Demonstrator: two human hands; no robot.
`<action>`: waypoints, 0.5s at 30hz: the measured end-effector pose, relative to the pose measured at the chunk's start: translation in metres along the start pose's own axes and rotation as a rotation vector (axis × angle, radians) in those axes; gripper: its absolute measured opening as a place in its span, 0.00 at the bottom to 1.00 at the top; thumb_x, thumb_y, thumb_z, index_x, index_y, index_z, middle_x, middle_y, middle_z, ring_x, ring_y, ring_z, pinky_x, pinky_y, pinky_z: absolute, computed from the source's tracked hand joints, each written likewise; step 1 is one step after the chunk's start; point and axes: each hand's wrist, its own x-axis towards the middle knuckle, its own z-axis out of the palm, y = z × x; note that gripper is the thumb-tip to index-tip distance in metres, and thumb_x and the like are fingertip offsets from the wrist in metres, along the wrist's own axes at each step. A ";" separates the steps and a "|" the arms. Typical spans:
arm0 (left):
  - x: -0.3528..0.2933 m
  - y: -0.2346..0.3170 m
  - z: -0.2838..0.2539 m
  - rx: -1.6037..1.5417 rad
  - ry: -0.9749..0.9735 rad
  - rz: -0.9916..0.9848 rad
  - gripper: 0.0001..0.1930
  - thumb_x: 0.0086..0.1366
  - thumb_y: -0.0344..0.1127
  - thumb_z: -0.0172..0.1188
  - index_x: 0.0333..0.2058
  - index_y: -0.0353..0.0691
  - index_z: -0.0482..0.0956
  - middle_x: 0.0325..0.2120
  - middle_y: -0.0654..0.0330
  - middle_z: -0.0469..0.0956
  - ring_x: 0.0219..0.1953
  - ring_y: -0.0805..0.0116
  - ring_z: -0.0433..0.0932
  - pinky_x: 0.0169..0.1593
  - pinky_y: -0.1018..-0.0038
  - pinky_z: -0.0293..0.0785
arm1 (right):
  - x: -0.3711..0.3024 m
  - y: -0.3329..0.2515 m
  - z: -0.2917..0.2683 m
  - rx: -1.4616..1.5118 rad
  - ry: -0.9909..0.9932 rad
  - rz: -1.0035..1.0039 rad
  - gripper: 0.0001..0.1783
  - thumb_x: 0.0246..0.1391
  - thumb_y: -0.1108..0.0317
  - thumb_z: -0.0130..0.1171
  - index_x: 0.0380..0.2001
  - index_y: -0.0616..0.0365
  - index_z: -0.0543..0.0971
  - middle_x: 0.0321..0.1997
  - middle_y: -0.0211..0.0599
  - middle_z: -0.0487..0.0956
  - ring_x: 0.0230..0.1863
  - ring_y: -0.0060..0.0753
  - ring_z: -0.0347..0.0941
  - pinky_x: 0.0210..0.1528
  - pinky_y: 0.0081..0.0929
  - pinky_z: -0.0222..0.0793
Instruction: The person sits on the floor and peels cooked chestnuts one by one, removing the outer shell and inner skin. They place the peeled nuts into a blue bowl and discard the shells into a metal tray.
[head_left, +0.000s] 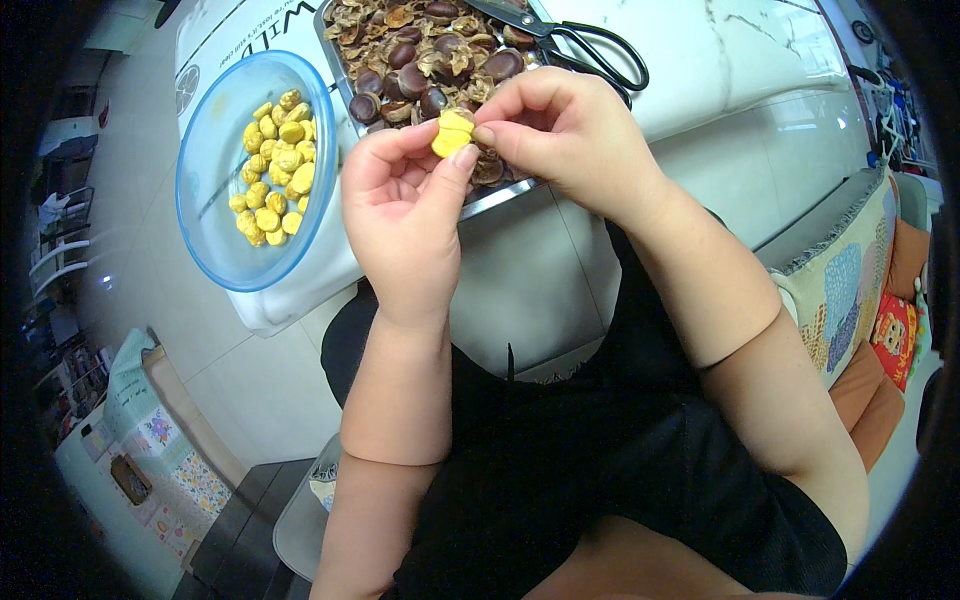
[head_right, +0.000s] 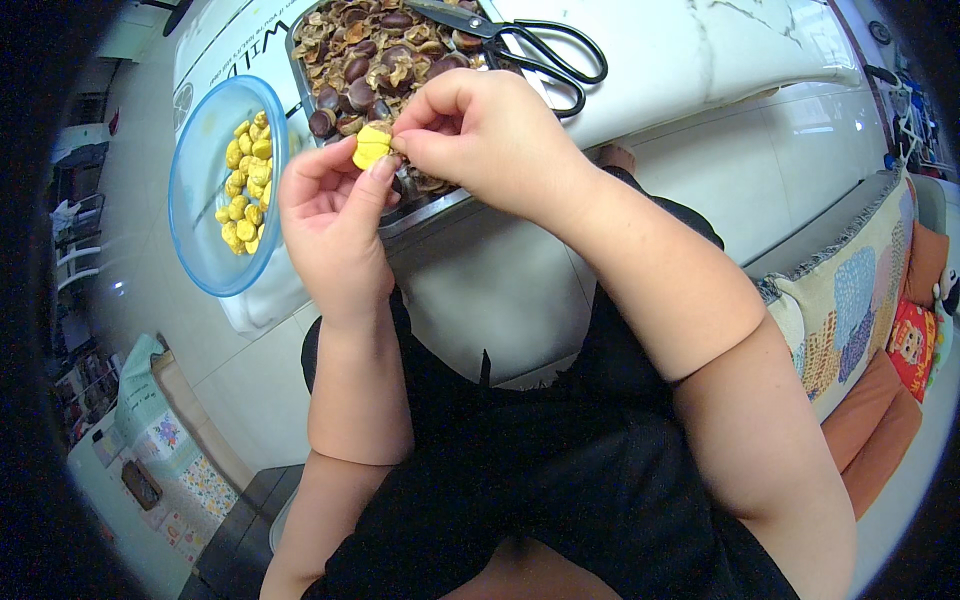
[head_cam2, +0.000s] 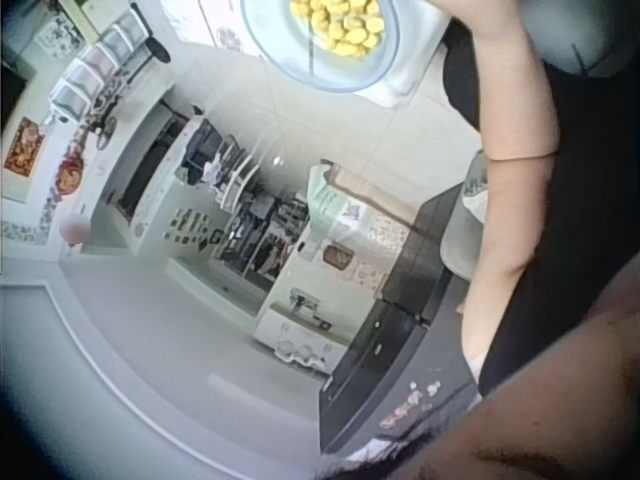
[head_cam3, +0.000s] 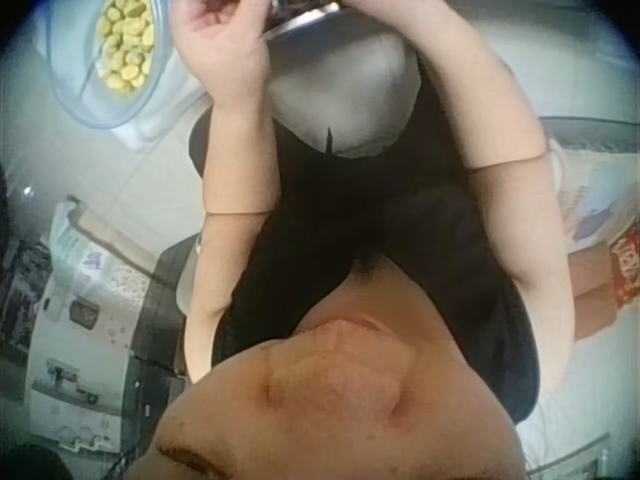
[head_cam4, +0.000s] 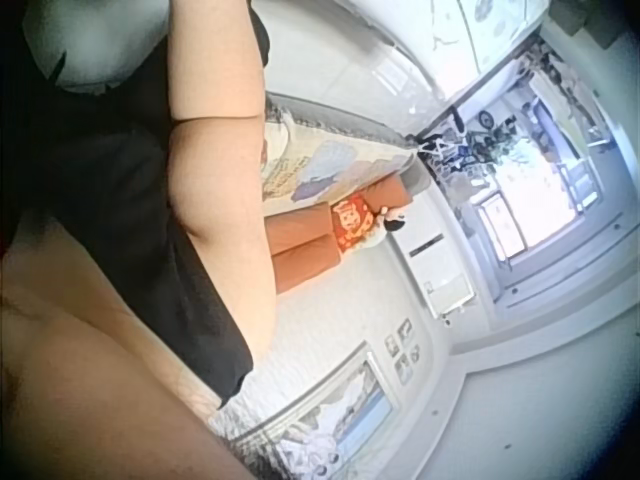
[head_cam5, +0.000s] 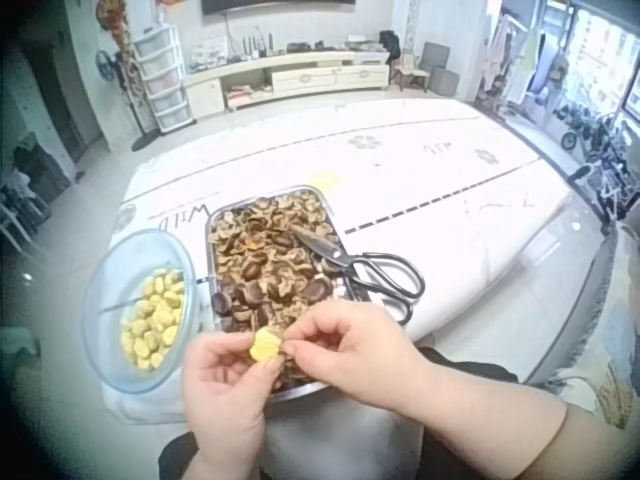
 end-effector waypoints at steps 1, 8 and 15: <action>0.000 -0.001 0.001 0.005 0.005 0.017 0.13 0.58 0.18 0.60 0.42 0.32 0.71 0.37 0.56 0.77 0.38 0.73 0.77 0.41 0.80 0.75 | 0.000 0.000 0.000 0.020 -0.003 0.008 0.07 0.47 0.69 0.64 0.28 0.63 0.82 0.25 0.34 0.81 0.27 0.21 0.76 0.32 0.20 0.72; -0.002 -0.002 0.001 0.020 0.017 0.027 0.13 0.58 0.17 0.60 0.42 0.31 0.71 0.38 0.55 0.76 0.40 0.71 0.77 0.46 0.78 0.75 | 0.001 0.000 -0.001 0.192 -0.036 0.126 0.06 0.48 0.70 0.63 0.28 0.63 0.81 0.26 0.29 0.80 0.28 0.16 0.73 0.33 0.17 0.71; -0.002 -0.002 0.003 -0.026 0.029 0.021 0.13 0.57 0.17 0.60 0.41 0.31 0.71 0.38 0.54 0.76 0.40 0.71 0.78 0.47 0.77 0.76 | 0.001 -0.005 -0.003 0.238 -0.076 0.187 0.06 0.49 0.70 0.63 0.29 0.62 0.81 0.26 0.28 0.80 0.28 0.15 0.73 0.33 0.16 0.70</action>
